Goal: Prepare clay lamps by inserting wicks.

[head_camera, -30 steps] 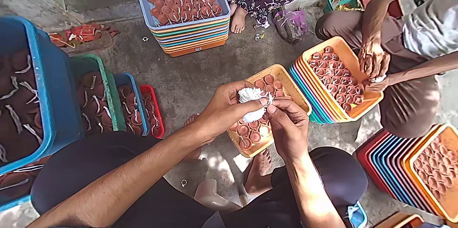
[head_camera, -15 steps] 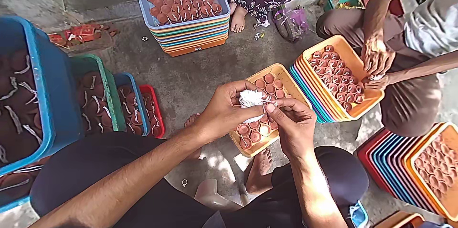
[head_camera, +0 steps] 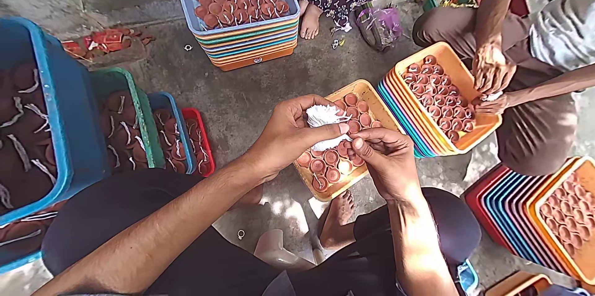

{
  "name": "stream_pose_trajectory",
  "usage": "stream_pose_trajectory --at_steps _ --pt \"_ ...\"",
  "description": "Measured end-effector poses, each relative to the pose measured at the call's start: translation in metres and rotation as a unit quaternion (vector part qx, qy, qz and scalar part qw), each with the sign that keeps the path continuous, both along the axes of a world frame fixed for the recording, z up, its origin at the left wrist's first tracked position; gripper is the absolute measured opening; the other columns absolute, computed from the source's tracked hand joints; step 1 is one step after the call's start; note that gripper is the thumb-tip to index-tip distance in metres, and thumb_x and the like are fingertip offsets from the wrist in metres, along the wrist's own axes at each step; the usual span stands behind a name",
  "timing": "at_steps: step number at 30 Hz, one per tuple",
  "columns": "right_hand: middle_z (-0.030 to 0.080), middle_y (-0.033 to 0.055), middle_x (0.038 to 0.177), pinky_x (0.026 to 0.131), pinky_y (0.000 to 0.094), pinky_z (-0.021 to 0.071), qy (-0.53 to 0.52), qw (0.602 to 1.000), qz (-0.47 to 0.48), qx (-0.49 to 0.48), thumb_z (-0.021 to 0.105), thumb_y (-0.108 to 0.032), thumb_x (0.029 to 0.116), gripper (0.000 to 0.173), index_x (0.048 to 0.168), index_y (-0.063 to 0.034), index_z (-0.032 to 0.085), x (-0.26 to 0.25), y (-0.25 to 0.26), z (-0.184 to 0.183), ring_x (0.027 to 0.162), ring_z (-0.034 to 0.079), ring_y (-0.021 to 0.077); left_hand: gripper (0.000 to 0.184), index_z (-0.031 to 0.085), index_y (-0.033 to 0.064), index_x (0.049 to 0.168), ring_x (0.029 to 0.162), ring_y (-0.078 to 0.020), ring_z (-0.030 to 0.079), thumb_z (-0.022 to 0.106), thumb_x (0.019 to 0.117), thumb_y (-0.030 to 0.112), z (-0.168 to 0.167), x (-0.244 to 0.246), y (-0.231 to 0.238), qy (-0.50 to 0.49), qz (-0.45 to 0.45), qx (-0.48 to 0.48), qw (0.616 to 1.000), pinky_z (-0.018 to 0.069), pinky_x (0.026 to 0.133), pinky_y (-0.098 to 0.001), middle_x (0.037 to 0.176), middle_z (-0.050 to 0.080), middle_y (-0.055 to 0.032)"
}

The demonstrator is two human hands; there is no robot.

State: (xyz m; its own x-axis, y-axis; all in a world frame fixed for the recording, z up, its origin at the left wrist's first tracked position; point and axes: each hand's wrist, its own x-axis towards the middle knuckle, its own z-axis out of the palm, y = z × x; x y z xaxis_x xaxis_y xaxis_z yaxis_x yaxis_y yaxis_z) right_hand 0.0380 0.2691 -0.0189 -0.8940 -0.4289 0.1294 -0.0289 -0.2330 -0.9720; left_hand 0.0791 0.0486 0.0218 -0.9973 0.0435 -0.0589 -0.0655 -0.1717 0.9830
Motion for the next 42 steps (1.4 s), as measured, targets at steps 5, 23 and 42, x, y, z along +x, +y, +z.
stream_pose_trajectory --at_steps 5,23,42 --pt "0.077 0.0075 0.099 0.080 0.0279 0.0627 -0.017 1.000 -0.004 -0.009 0.082 0.002 0.0830 0.019 0.101 -0.0042 0.081 -0.003 0.003 0.003 0.084 0.073 0.0113 0.025 0.068 0.0024 0.115 0.085 -0.0184 0.073 0.076 0.0910 0.005 0.000 -0.003 -0.003 -0.008 -0.002 0.006 1.000 0.0637 0.076 -0.0319 0.099 0.074 -0.0114" --pt "0.076 0.0018 0.091 0.068 0.0247 0.0603 0.050 0.930 -0.036 0.363 0.080 -0.006 0.0878 0.016 0.103 -0.0089 0.078 -0.024 0.021 -0.068 0.072 0.070 0.0071 0.027 0.068 0.0017 0.117 0.087 -0.0135 0.073 0.075 0.0922 0.007 0.005 -0.003 -0.017 -0.044 0.041 -0.048 0.997 0.0624 0.076 -0.0269 0.100 0.074 -0.0070" --pt "0.076 0.0108 0.089 0.083 0.0605 0.0546 0.030 0.753 -0.009 0.657 0.076 -0.014 0.0865 0.008 0.092 -0.0109 0.080 0.014 0.023 -0.188 0.088 0.073 0.0309 0.031 0.067 0.0011 0.118 0.089 -0.0102 0.072 0.077 0.0900 0.008 0.017 0.002 -0.023 -0.020 0.022 -0.035 0.999 0.0623 0.074 -0.0242 0.103 0.073 -0.0070"
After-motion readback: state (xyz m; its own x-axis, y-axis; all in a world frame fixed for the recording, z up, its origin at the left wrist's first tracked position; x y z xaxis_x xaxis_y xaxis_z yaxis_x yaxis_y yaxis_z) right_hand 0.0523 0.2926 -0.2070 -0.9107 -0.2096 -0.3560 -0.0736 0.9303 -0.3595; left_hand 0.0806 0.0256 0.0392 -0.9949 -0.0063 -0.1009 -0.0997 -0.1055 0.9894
